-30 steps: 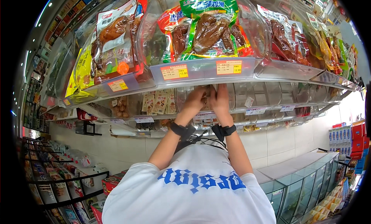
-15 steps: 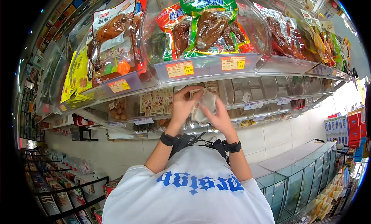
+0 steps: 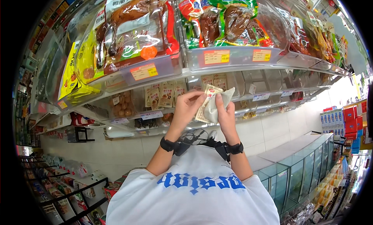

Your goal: Using a cloth to wipe down small plastic packages of snacks on a supermarket shelf.

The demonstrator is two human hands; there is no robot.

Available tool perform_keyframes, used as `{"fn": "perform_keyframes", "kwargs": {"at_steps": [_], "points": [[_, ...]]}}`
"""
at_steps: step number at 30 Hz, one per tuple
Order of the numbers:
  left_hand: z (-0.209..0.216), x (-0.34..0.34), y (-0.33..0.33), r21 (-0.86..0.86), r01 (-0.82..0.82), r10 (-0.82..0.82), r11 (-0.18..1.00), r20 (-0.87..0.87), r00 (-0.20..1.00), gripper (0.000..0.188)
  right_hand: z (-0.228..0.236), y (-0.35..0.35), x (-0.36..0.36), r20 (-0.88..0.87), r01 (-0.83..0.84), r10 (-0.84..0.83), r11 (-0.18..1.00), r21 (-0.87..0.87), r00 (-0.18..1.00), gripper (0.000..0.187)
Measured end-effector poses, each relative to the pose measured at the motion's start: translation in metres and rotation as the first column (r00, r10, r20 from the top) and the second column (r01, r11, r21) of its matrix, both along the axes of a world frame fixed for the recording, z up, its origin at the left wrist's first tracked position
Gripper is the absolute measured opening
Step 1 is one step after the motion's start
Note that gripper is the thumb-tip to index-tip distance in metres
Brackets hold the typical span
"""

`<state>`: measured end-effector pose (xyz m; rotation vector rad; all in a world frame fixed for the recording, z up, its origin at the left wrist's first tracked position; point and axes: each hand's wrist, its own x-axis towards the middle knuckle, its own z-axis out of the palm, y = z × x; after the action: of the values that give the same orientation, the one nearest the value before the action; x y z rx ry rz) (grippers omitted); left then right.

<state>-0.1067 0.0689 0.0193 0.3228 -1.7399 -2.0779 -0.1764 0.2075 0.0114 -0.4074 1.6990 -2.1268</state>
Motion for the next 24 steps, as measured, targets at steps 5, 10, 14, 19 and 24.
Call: {"fn": "perform_keyframes", "kwargs": {"at_steps": [5, 10, 14, 19, 24], "points": [[0.000, 0.024, -0.011, -0.081, -0.218, 0.216, 0.973, -0.035, 0.976, 0.017, 0.013, -0.012, 0.021, 0.049, 0.133, -0.131, 0.990, -0.039, 0.990, 0.026], [-0.003, 0.039, -0.021, -0.443, -0.102, 0.128, 0.891, 0.030, 0.991, 0.010, 0.027, -0.022, 0.031, 0.074, 0.026, -0.028, 0.999, 0.033, 0.997, 0.023], [-0.016, 0.047, -0.011, -0.463, -0.079, 0.062, 0.883, -0.051, 0.997, 0.009, 0.038, -0.030, 0.032, -0.099, 0.086, -0.066, 0.974, 0.210, 0.993, 0.021], [-0.022, 0.046, -0.015, -0.283, -0.234, 0.245, 0.930, 0.004, 0.969, 0.012, 0.022, -0.012, 0.025, 0.025, 0.165, -0.175, 0.961, 0.220, 0.984, 0.033], [-0.001, 0.039, 0.002, -0.377, -0.166, 0.158, 0.911, -0.053, 0.986, 0.009, 0.017, 0.005, 0.043, 0.106, 0.001, -0.016, 0.990, 0.138, 0.994, 0.038]]}}
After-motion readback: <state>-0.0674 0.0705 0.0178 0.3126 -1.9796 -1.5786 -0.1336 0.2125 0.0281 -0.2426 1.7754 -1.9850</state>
